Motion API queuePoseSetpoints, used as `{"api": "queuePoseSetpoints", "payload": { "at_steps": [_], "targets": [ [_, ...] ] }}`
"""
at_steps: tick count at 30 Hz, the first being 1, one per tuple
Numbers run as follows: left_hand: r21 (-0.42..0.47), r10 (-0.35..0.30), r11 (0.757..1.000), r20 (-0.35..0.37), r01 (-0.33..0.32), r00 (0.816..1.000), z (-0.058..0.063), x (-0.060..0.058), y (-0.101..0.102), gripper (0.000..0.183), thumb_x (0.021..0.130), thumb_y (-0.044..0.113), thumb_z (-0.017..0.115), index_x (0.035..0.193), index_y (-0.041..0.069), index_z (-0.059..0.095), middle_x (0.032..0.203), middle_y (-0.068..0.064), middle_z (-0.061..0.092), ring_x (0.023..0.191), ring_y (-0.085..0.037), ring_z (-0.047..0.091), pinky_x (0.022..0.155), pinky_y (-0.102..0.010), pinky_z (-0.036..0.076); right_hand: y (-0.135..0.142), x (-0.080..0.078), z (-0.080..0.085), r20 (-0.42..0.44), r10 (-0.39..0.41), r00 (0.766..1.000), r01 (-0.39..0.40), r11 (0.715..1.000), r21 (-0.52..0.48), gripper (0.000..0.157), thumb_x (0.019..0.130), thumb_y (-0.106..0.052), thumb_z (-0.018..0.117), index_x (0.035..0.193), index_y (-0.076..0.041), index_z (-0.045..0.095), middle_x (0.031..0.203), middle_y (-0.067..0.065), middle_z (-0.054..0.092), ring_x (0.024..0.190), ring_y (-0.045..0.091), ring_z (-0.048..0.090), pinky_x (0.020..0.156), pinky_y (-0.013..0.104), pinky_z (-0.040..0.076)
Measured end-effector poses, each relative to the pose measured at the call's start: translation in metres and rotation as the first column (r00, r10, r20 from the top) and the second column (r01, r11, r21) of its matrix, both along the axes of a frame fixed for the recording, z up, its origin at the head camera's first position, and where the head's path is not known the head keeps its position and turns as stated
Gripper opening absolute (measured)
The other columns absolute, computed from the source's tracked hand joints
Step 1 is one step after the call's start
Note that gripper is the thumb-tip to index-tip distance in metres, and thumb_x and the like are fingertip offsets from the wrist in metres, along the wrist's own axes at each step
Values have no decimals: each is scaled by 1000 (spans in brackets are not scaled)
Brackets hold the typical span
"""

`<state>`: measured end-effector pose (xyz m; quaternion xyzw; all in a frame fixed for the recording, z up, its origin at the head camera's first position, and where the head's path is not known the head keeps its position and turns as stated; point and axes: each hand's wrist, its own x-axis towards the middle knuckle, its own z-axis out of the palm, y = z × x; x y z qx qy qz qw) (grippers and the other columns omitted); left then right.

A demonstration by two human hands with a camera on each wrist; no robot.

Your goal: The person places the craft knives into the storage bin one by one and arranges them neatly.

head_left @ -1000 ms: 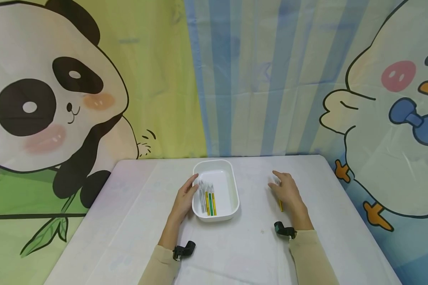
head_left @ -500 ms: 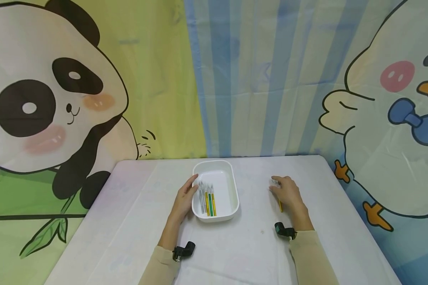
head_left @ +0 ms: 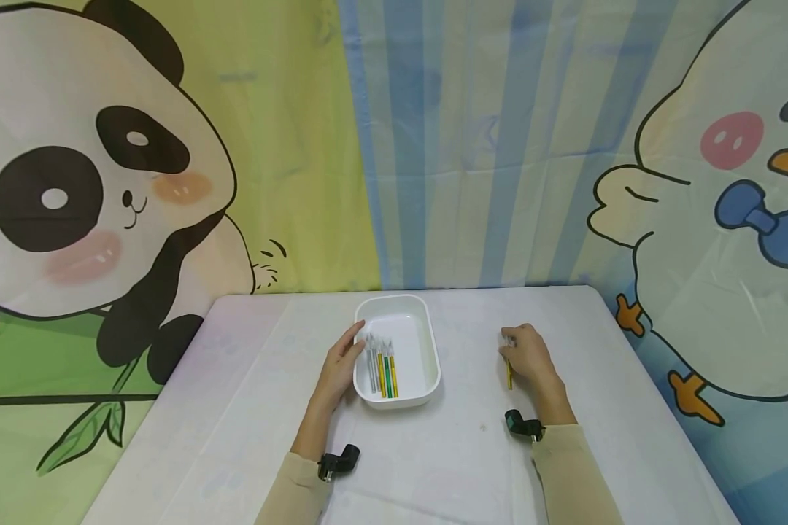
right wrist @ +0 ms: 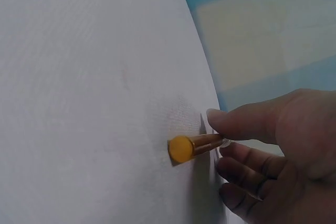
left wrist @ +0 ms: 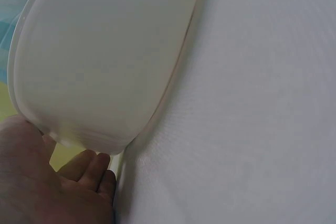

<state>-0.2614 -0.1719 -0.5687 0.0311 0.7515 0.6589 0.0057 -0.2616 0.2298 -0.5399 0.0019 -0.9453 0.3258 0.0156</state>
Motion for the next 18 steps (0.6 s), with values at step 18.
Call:
{"api": "queuePoseSetpoints", "payload": {
  "at_steps": [18],
  "targets": [
    [12, -15, 1000, 6, 15, 1000, 29, 15, 5, 49, 109, 22, 55, 157, 20, 48, 171, -5, 31, 162, -25, 19, 133, -48, 12, -10, -4, 6, 31, -6, 999, 10, 991, -136, 50, 99, -5, 65, 147, 0, 56, 130, 26, 62, 99, 31, 59, 71, 29, 51]
  ]
}}
